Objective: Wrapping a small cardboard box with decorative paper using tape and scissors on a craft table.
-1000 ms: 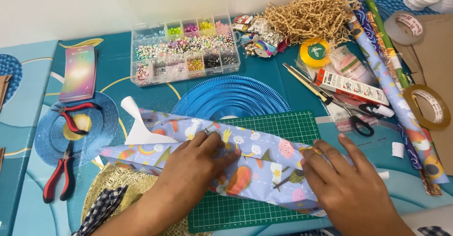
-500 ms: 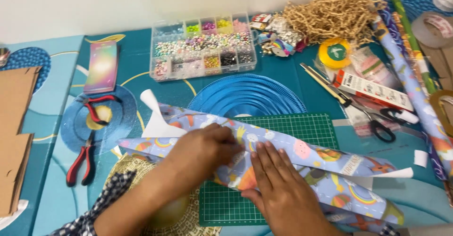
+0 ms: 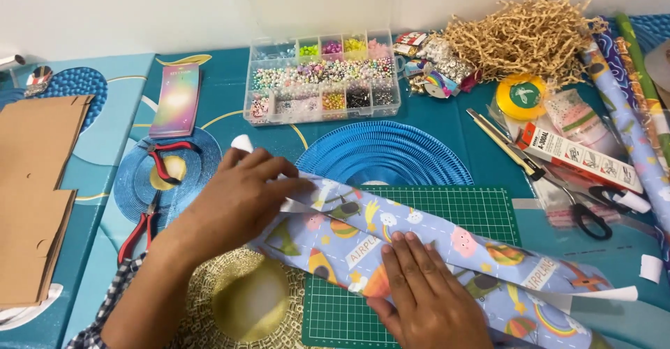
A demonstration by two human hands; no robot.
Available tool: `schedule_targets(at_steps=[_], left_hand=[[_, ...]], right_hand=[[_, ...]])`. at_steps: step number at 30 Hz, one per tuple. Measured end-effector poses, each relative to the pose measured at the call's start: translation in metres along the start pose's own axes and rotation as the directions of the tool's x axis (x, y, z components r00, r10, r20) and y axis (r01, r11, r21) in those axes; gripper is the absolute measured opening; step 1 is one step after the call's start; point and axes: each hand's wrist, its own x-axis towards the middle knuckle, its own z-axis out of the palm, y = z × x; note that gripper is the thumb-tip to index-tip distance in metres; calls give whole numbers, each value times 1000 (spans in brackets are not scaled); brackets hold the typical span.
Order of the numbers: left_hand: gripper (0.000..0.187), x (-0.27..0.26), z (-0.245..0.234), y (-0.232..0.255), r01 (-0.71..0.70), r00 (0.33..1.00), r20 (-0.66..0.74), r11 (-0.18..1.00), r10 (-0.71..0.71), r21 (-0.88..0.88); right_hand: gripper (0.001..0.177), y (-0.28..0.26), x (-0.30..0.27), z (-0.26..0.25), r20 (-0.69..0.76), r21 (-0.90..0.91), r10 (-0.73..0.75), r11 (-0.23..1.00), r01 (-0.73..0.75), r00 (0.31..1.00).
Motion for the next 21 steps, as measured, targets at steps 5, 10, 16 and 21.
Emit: schedule_targets(at_steps=[5,10,16,21], left_hand=[[33,-5,6,-39,122,993,6,989,-122,-88],[29,-23,30,-88,121,987,-87,976,-139,-181],[27,-39,50,-105,-50,907,-395,969,146,243],[21,-43,6,-109,134,952,-208,915,-226,-381]], right_hand=[[76,-2,0,1,9,11,29,1000,-29,1000],[75,-1,3,0,3,1,26,1000,-26,1000],[72,3,5,-1,-24,4,-22,1000,22,999],[71,3,6,-3,-23,-9,-33,999,33,999]])
